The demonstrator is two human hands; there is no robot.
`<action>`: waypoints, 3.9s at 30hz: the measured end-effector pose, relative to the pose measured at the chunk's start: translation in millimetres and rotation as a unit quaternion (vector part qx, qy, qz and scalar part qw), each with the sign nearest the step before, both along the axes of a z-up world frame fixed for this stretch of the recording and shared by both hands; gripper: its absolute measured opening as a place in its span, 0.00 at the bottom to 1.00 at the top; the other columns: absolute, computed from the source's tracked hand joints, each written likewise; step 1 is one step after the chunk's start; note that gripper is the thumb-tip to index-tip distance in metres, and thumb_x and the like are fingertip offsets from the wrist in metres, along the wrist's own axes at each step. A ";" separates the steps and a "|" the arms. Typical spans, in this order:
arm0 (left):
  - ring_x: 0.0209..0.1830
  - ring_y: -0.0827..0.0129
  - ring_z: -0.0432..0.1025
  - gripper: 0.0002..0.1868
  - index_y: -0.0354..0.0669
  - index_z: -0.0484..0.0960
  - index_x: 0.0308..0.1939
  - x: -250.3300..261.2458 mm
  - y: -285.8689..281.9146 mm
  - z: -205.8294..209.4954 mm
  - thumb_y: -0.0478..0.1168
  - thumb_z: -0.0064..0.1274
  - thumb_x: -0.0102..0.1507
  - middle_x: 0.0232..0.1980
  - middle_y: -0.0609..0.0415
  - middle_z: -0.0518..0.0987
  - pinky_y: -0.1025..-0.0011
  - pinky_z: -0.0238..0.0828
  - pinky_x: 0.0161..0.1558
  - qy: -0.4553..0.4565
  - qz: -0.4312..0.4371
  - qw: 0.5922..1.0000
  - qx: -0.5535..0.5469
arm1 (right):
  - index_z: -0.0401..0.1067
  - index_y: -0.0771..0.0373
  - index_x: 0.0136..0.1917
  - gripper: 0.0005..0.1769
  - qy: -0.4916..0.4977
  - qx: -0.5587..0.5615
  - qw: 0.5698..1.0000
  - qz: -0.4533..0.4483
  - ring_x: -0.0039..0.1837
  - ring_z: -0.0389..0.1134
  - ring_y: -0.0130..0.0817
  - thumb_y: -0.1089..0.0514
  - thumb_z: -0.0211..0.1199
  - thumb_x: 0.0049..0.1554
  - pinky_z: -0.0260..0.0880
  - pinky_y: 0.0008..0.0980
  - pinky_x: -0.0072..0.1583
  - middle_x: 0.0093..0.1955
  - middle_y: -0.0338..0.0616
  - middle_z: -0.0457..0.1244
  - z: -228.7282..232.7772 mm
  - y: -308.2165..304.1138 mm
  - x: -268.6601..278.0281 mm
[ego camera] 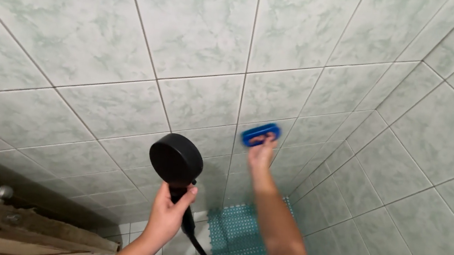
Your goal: Scrub the bathroom wall tiles using a blue sponge while holding a shower head.
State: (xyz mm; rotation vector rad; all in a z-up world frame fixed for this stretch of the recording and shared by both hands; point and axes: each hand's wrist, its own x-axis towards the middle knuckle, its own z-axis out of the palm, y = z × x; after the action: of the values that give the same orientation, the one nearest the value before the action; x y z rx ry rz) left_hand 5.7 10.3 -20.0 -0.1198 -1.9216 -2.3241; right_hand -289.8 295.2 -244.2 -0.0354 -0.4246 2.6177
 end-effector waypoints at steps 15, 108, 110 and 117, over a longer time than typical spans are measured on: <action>0.33 0.74 0.72 0.13 0.39 0.74 0.47 6.0 -40.7 -12.9 0.36 0.59 0.62 0.38 0.58 0.77 0.72 0.71 0.38 -0.098 0.036 0.994 -0.043 | 0.68 0.60 0.64 0.18 0.104 0.732 0.645 -0.191 0.58 0.63 0.51 0.50 0.56 0.65 0.61 0.45 0.60 0.57 0.49 0.62 40.3 -198.4 89.4; 0.38 0.72 0.72 0.12 0.39 0.70 0.49 40.9 -112.6 19.8 0.37 0.55 0.66 0.39 0.54 0.76 0.71 0.69 0.42 -0.004 0.188 0.980 0.065 | 0.75 0.56 0.57 0.19 0.280 0.853 0.393 -0.198 0.48 0.64 0.41 0.62 0.57 0.52 0.59 0.43 0.48 0.44 0.42 0.63 178.0 -331.8 121.4; 0.39 0.72 0.71 0.12 0.39 0.69 0.49 45.4 -118.7 21.3 0.35 0.55 0.66 0.40 0.54 0.75 0.71 0.69 0.43 0.015 0.193 0.978 0.074 | 0.74 0.57 0.59 0.20 0.299 0.849 0.387 -0.200 0.49 0.64 0.40 0.62 0.57 0.53 0.60 0.42 0.49 0.46 0.41 0.63 188.6 -357.8 122.8; 0.40 0.68 0.69 0.10 0.37 0.68 0.51 57.4 -128.3 36.8 0.30 0.50 0.68 0.41 0.52 0.74 0.68 0.68 0.45 0.080 0.188 0.971 0.125 | 0.72 0.57 0.61 0.22 0.295 0.812 0.393 -0.315 0.46 0.63 0.40 0.61 0.56 0.53 0.61 0.42 0.46 0.44 0.40 0.62 301.1 -395.3 112.7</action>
State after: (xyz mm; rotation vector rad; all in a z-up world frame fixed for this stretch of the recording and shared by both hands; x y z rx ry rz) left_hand 63.1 -118.1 16.9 0.0756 -1.4166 -2.1967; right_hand -177.1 -100.2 56.9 1.0495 -1.8838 0.4386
